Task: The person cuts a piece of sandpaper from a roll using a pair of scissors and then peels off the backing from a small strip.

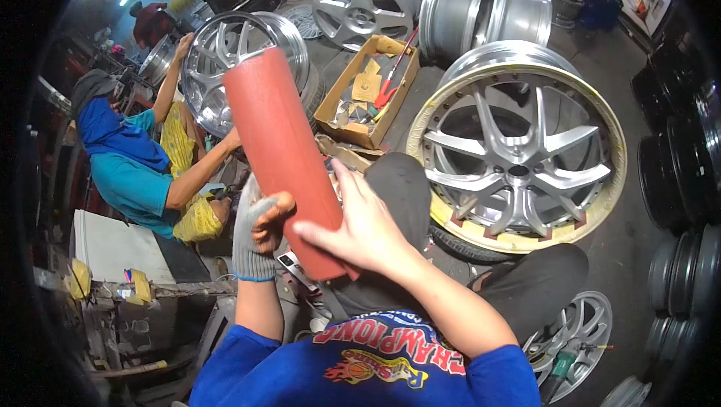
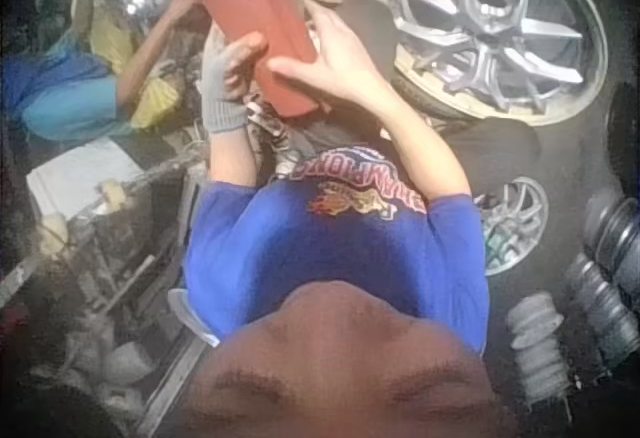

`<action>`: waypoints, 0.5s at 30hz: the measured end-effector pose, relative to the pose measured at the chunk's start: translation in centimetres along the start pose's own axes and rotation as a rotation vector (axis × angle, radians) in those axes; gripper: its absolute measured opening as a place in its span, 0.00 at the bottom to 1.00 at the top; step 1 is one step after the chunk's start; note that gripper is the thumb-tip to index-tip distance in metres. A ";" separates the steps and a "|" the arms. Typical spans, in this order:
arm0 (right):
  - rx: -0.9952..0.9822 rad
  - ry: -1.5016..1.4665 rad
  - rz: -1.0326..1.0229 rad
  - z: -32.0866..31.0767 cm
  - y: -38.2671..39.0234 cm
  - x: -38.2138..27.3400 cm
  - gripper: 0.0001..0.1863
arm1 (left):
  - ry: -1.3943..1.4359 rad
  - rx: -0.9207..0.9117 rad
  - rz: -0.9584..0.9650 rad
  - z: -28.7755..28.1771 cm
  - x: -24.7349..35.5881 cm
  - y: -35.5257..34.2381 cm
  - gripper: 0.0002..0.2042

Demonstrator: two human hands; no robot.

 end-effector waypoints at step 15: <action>-0.248 -0.920 0.423 -6.2 11.0 4.9 0.29 | -0.608 0.292 0.491 8.6 -2.2 5.8 0.30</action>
Point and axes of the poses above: each hand's wrist, its own y-axis away from the middle knuckle, its own z-axis out of the palm, x = y × z, the point moved 2 cm from there along -y, towards the middle knuckle, and after that the axes turned 5 degrees about z, right-handed, at the moved point
